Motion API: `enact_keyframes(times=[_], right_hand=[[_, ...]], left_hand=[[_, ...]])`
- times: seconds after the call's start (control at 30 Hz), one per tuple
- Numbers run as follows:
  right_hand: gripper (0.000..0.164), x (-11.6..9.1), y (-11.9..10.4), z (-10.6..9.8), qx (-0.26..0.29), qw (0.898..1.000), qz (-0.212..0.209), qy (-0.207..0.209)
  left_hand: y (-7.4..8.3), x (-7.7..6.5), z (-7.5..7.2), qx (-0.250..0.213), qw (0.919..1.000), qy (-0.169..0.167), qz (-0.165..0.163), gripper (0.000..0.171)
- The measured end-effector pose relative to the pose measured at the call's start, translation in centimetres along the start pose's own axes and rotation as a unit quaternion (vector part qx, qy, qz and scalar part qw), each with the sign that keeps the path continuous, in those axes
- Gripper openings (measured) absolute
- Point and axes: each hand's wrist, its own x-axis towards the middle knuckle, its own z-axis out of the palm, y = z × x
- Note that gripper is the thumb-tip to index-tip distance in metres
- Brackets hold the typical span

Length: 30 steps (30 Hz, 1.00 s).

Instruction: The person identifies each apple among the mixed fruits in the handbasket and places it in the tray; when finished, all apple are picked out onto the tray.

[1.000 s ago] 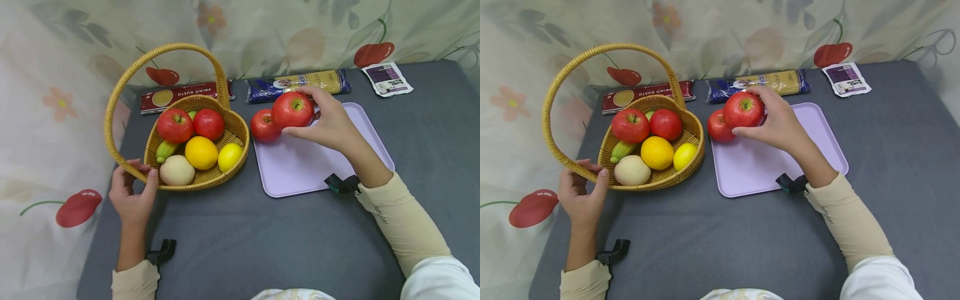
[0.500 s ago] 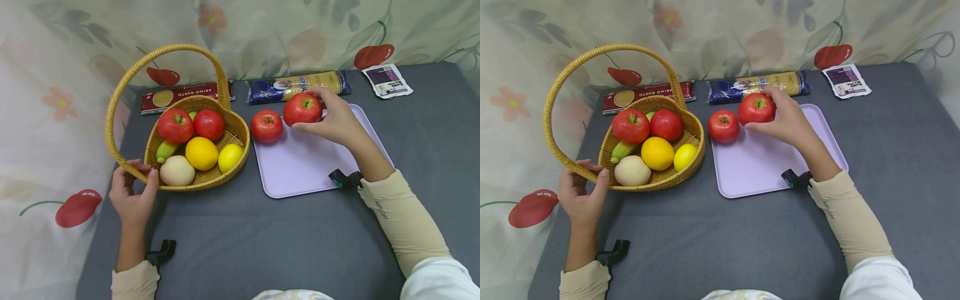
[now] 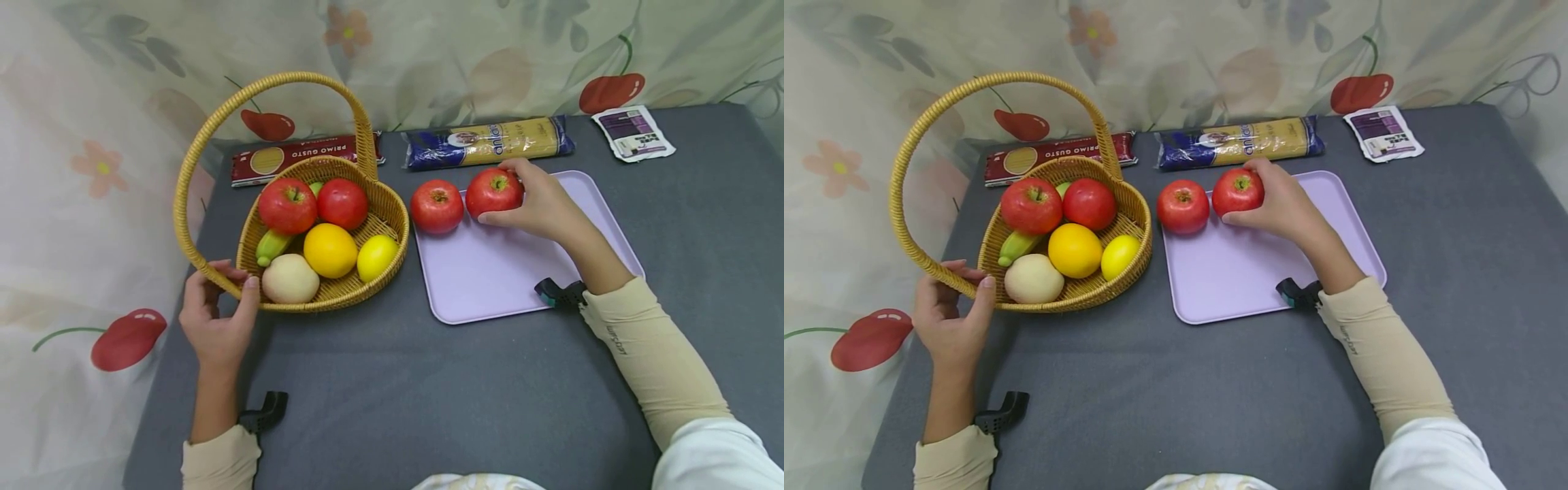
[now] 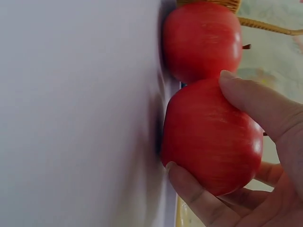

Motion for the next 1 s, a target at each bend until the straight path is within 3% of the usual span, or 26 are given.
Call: enact_keyframes(times=[0.33,0.57,0.77,1.0], right_hand=[[0.086,0.1,0.2,0.2,0.015,0.999,-0.022,-0.021],[0.087,-0.3,-0.6,-0.5,0.002,0.999,-0.013,-0.037],[0.077,-0.8,-2.2,-1.0,-0.017,0.999,-0.041,0.003],[0.051,-1.5,-4.9,-0.1,-0.015,0.989,-0.132,0.065]], left_hand=[[-0.1,0.0,0.0,0.001,1.0,0.002,0.001,0.038],[-0.2,0.0,0.1,-0.002,1.0,0.006,0.005,0.038],[-0.2,0.1,0.0,-0.003,0.9999,0.011,0.004,0.037],[-0.1,0.0,0.0,-0.002,1.0,0.007,-0.002,0.038]])
